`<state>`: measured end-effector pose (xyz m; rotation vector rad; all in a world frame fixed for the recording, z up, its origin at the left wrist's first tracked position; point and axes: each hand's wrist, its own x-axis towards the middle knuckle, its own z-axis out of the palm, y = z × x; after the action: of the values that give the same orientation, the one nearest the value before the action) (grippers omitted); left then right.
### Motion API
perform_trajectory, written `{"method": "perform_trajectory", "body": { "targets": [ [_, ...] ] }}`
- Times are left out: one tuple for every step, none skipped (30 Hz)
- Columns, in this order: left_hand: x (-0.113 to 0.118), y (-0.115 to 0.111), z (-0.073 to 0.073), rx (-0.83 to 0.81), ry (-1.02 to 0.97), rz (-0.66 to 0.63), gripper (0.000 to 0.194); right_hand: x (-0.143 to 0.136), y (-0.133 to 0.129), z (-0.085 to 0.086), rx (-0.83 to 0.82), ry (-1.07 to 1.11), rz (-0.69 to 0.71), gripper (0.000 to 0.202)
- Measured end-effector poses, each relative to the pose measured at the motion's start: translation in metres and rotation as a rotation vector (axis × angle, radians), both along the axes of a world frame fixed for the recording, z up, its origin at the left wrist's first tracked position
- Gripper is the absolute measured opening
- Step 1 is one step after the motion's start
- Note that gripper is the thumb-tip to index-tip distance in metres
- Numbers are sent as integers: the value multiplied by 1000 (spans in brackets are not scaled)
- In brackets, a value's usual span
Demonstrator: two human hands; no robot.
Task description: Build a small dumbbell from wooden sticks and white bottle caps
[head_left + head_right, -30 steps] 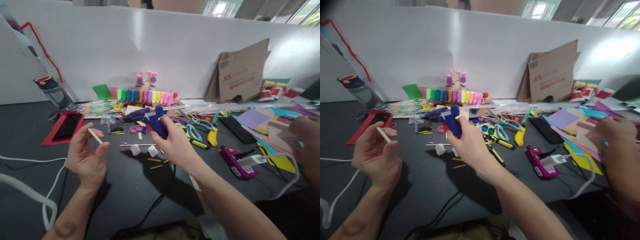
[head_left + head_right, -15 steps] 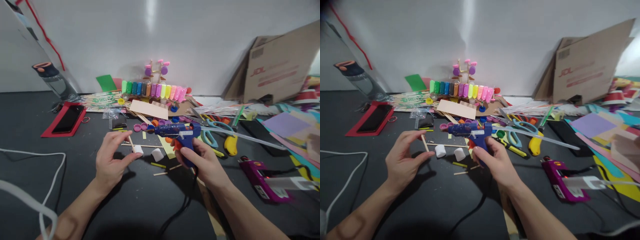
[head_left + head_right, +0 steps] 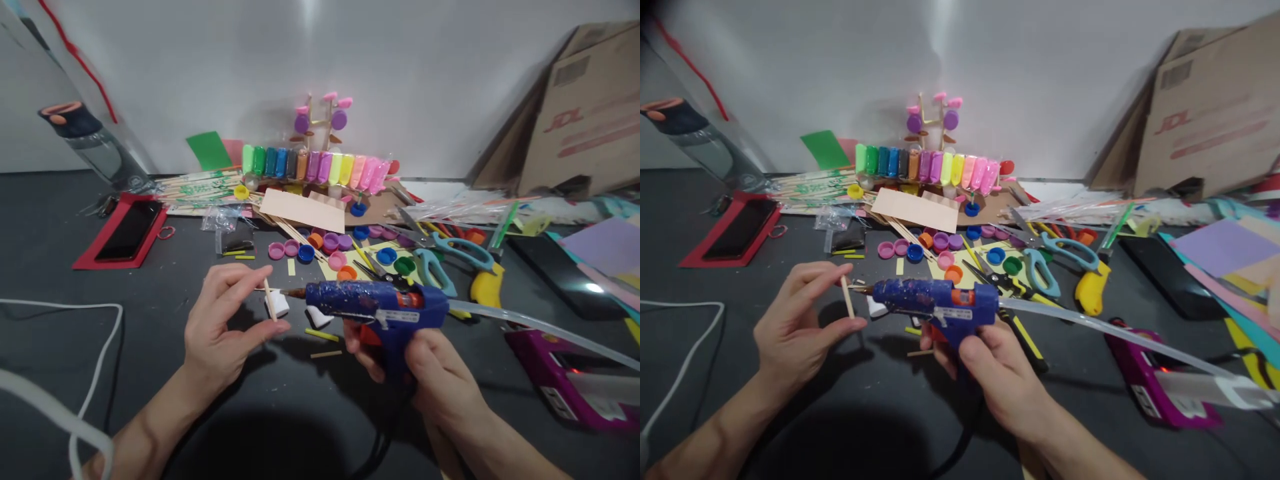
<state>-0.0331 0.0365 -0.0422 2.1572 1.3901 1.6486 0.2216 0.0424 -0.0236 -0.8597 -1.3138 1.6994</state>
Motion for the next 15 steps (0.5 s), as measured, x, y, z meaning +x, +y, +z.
{"method": "perform_trajectory", "body": {
  "targets": [
    [0, -1, 0, 0, 0, -9, 64, 0, -2, 0, -3, 4, 15, 42],
    [0, -1, 0, -3, -4, -21, 64, 0, -3, 0, -5, 4, 27, 45],
    [0, -2, 1, -6, -14, -34, 64, 1, -4, -1, -6, 1, 35, 47],
    [0, -2, 0, -13, -26, -47, 64, 0, -5, -1, -9, -5, 41, 49],
    [0, -3, 0, -21, -37, -60, 64, 0, -6, -1, -11, -10, 37, 50],
    [0, -3, 0, -29, -48, -73, 64, -1, -6, -1, -12, -14, 24, 50],
    [0, -3, 0, -33, -56, -85, 64, -1, -6, -1, -11, -17, 11, 51],
    [1, -3, 0, -35, -62, -95, 65, -2, -6, 0, -4, -19, -6, 52],
    [1, -4, -1, -38, -67, -103, 65, -2, -6, 0, 11, -26, -15, 54],
    [1, -4, -1, -40, -75, -112, 65, -2, -6, 0, 32, -40, -20, 56],
    [1, -4, -2, -44, -86, -119, 64, -1, -6, 0, 54, -58, -15, 58],
    [1, -4, -2, -50, -99, -127, 63, 0, -6, -1, 71, -79, -5, 59],
    [1, -4, -2, -59, -110, -138, 63, 1, -6, -1, 78, -98, -2, 59],
    [1, -4, -3, -70, -121, -149, 63, 3, -7, -2, 79, -111, 3, 59],
    [1, -4, -3, -80, -126, -160, 63, 4, -7, -3, 76, -122, 6, 59]
  ]
}}
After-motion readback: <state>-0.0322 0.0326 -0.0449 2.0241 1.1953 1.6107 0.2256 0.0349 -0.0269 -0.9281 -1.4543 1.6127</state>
